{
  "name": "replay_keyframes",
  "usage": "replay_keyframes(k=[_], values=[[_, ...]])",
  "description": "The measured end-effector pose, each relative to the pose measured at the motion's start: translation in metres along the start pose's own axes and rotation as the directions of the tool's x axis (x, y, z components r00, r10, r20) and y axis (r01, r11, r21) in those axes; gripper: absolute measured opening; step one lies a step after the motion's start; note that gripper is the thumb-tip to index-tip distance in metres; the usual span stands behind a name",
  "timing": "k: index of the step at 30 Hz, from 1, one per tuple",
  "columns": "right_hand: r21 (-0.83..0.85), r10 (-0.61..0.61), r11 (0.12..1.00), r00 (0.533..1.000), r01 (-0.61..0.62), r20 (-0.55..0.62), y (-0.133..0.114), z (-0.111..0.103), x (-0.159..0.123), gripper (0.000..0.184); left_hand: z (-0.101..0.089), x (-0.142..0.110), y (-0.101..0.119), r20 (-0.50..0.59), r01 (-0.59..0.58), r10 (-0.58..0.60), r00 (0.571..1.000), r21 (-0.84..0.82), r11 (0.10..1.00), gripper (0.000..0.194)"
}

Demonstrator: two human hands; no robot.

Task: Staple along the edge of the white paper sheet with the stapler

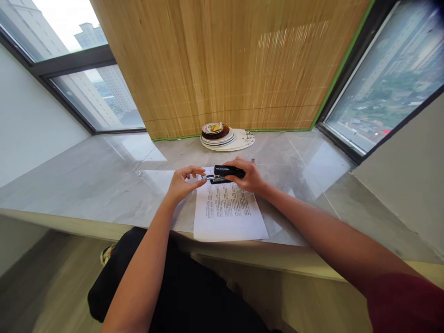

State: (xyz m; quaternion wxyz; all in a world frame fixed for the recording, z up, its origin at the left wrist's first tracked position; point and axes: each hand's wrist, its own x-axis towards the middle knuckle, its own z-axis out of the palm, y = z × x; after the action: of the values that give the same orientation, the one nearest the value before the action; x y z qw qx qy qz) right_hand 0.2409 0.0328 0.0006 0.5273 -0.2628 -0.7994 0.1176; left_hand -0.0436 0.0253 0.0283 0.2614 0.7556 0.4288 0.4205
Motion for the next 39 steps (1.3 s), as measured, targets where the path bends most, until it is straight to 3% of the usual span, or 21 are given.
replay_keyframes(k=[27,39], values=[[-0.027,0.036,0.999,0.999,-0.036,-0.008,0.002,-0.007,0.0,0.03,-0.004,0.0,-0.003,-0.037,-0.003,0.002,0.999,-0.042,0.999,0.031],[0.023,-0.017,1.0,0.999,0.015,0.05,-0.001,0.0,0.0,0.03,0.007,-0.001,0.001,0.024,0.017,-0.016,1.0,-0.057,0.998,0.032]])
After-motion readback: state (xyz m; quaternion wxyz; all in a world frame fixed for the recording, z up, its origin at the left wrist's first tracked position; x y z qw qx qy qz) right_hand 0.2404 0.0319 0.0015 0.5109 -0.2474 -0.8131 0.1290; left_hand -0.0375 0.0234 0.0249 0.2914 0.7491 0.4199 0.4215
